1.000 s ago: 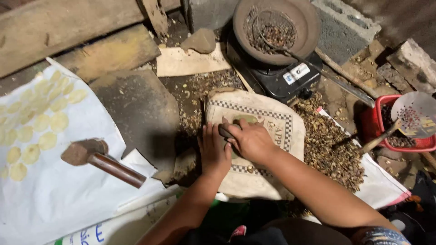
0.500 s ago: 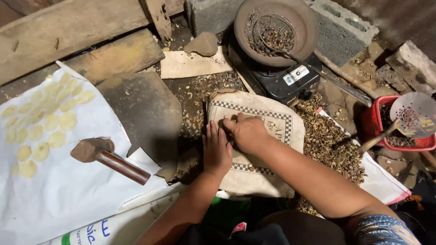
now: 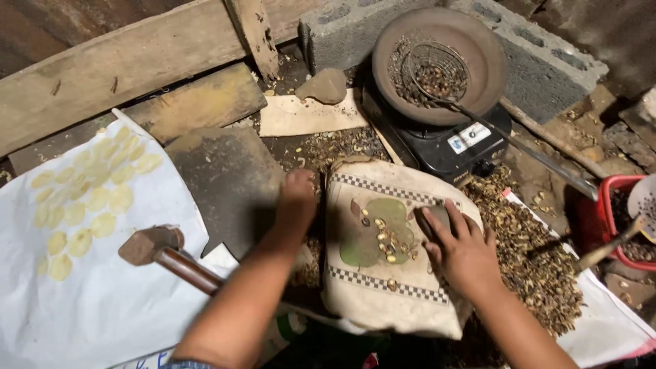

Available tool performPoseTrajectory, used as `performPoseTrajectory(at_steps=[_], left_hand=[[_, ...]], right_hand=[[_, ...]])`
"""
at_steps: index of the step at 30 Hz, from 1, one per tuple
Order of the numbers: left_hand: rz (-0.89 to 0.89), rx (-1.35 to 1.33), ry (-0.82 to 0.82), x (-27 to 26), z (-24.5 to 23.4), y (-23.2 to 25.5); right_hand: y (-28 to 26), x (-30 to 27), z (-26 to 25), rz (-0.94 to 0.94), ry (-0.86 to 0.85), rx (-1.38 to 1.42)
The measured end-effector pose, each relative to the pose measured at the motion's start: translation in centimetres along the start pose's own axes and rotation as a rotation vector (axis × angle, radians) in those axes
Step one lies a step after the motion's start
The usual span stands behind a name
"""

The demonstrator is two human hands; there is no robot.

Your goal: Cracking nut shells using a mallet and stone anvil, then sorting the kernels.

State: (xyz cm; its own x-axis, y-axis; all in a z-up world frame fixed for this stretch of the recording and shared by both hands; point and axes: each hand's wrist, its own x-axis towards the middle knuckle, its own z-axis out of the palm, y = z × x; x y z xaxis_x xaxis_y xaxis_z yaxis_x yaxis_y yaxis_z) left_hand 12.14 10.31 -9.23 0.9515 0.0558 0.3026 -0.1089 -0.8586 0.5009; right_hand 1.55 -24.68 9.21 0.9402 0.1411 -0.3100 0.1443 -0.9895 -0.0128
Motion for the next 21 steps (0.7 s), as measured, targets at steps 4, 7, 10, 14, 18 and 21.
performPoseTrajectory(at_steps=[4,7,10,14,18,21], left_hand=[[-0.085,0.065,-0.127,7.9,5.9,-9.8],[-0.197,0.189,-0.472,13.0,11.4,-15.2],[-0.243,0.390,-0.677,15.1,11.9,-14.4],[-0.259,0.454,-0.630,16.0,9.6,-11.1],[-0.320,0.324,-0.607,15.0,13.3,-13.1],[-0.203,0.376,-0.573,14.6,13.2,-13.3]], right_hand=[[0.7,-0.2,1.0,-0.010,0.222,0.107],[1.6,-0.2,1.1,0.009,0.310,0.195],[2.5,-0.5,0.6,0.035,0.341,0.221],[3.6,-0.2,1.6,0.132,0.233,0.233],[3.1,0.0,1.0,0.092,0.284,0.264],[3.4,0.3,1.3,0.107,0.242,0.207]])
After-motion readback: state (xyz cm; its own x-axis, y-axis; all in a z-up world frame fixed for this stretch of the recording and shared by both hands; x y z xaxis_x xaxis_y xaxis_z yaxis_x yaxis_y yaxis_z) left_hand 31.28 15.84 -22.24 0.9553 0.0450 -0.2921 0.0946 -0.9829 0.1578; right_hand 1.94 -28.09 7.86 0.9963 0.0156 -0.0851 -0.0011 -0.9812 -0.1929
